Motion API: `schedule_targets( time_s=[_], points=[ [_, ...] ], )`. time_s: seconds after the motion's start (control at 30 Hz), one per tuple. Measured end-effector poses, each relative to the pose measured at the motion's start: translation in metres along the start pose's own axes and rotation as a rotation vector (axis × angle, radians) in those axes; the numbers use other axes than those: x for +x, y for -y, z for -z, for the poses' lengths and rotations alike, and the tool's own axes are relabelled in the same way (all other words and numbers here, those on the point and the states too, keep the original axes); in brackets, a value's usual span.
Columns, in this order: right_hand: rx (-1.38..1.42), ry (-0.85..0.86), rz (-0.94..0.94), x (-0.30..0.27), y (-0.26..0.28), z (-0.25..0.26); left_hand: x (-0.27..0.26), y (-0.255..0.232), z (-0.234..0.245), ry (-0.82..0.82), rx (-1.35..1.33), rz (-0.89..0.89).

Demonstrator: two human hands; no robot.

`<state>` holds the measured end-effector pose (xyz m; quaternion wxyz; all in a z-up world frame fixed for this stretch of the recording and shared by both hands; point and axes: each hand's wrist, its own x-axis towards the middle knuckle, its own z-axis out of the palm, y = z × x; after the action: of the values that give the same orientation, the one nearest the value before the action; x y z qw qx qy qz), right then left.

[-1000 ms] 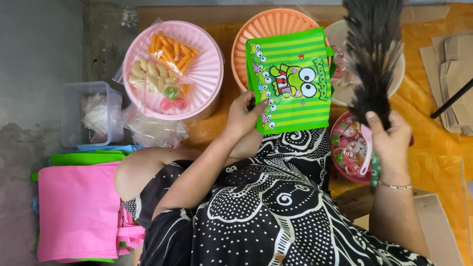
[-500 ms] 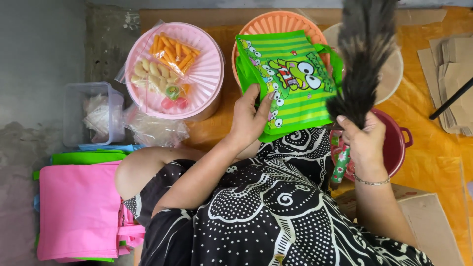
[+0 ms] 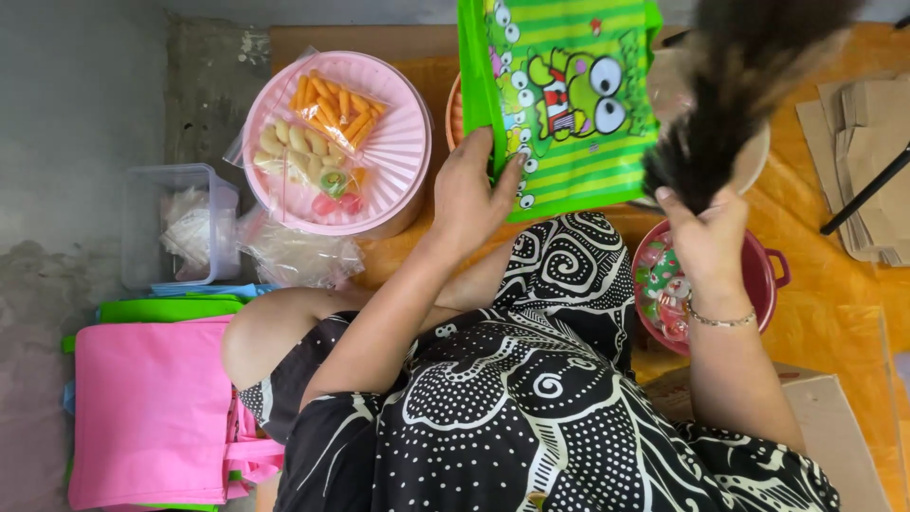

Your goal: Cleaning a green reusable bag using a feather duster while sitting on the floor.

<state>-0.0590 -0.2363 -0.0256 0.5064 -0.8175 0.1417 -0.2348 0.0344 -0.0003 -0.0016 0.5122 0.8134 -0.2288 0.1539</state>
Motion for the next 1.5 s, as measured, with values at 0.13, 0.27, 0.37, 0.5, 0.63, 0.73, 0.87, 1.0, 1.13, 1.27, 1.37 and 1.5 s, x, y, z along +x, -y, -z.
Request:
schedule_targets(
  time_s=[0.13,0.27,0.37,0.5,0.63,0.73,0.87,1.0,1.13,1.27,1.37,1.5],
  points=[
    [-0.134,0.005,-0.029,-0.005,-0.009,-0.008,-0.006,0.048,-0.024,0.038,0.024,0.203],
    [-0.450,-0.024,0.187,-0.014,0.007,-0.003,-0.007,0.046,-0.031,0.075,-0.048,0.416],
    [-0.585,-0.062,0.429,-0.025,0.025,-0.008,-0.006,0.050,-0.036,0.077,-0.074,0.457],
    [-0.782,0.114,0.430,-0.042,0.043,-0.021,-0.011,0.071,-0.046,0.131,0.021,0.495],
    [-1.016,0.206,0.148,-0.018,-0.001,-0.009,-0.014,0.069,-0.041,0.182,0.110,0.482],
    [-0.985,0.130,0.065,0.004,-0.006,0.010,-0.010,0.058,-0.034,0.163,0.075,0.465],
    [-0.806,-0.044,0.311,-0.010,0.025,0.010,-0.011,0.054,-0.034,0.204,0.102,0.491],
    [-0.824,0.108,0.368,-0.045,0.031,-0.017,-0.018,0.066,-0.045,0.215,0.182,0.511],
    [-0.933,0.255,0.181,-0.034,-0.003,-0.020,-0.025,0.067,-0.044,0.234,0.215,0.503],
    [-0.987,-0.014,0.108,-0.008,-0.031,0.000,-0.024,0.052,-0.038,0.168,0.163,0.375],
    [-0.860,-0.098,0.251,-0.018,-0.013,0.004,-0.030,0.049,-0.040,0.142,0.230,0.274],
    [-0.706,0.037,0.416,-0.044,0.010,-0.012,-0.034,0.060,-0.047,0.069,0.340,0.138]
  ],
)
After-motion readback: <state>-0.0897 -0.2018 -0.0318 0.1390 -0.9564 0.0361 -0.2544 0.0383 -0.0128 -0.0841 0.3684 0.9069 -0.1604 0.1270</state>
